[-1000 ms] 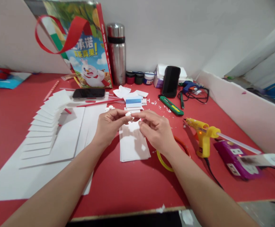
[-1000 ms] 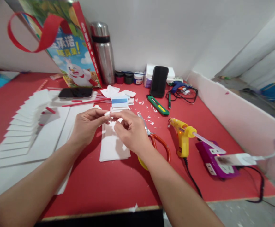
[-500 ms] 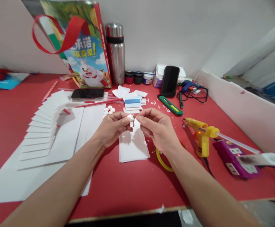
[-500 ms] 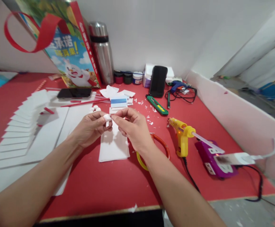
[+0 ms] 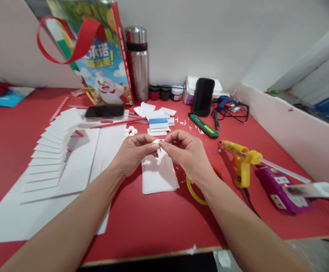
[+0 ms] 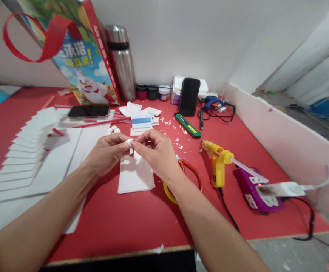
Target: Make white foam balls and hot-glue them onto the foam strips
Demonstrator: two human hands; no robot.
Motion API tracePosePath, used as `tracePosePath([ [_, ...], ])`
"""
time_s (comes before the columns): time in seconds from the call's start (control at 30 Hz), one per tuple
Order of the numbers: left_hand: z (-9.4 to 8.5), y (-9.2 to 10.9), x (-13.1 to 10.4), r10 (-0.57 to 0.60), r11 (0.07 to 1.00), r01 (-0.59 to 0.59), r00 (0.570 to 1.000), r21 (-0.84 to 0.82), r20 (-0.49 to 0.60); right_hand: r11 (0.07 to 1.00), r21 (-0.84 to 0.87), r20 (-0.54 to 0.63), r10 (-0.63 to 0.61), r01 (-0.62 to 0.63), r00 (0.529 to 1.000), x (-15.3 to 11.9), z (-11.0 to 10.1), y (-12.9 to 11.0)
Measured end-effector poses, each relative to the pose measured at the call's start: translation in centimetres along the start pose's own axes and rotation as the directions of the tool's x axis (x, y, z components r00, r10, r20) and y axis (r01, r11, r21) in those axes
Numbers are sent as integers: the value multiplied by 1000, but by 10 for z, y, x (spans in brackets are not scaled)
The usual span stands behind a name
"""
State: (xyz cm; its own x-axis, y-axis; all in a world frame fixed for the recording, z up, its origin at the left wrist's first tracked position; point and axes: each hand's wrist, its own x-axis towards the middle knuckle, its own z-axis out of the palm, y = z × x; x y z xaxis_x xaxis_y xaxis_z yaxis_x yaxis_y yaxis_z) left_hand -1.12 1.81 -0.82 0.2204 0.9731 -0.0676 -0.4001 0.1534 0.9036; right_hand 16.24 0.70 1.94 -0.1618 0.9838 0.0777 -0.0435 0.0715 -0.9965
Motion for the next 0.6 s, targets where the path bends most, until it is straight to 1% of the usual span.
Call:
tracePosePath([
  [0.1, -1, 0, 0, 14, 999, -13, 1000, 45, -24, 993, -108, -5, -56, 55, 998, 0, 0, -1],
  [0.2, -3, -1, -1, 36, 995, -31, 999, 97, -41, 983, -168, -3, -77, 76, 997, 0, 0, -1],
  [0.47, -1, 1, -3, 121, 964, -106, 992, 244, -46, 976, -204, -14, -75, 70, 997, 1, 0, 3],
  [0.6, -3, -1, -5, 127, 956, -121, 992, 267, -7, 971, -222, -18, -97, 91, 995, 1, 0, 5],
])
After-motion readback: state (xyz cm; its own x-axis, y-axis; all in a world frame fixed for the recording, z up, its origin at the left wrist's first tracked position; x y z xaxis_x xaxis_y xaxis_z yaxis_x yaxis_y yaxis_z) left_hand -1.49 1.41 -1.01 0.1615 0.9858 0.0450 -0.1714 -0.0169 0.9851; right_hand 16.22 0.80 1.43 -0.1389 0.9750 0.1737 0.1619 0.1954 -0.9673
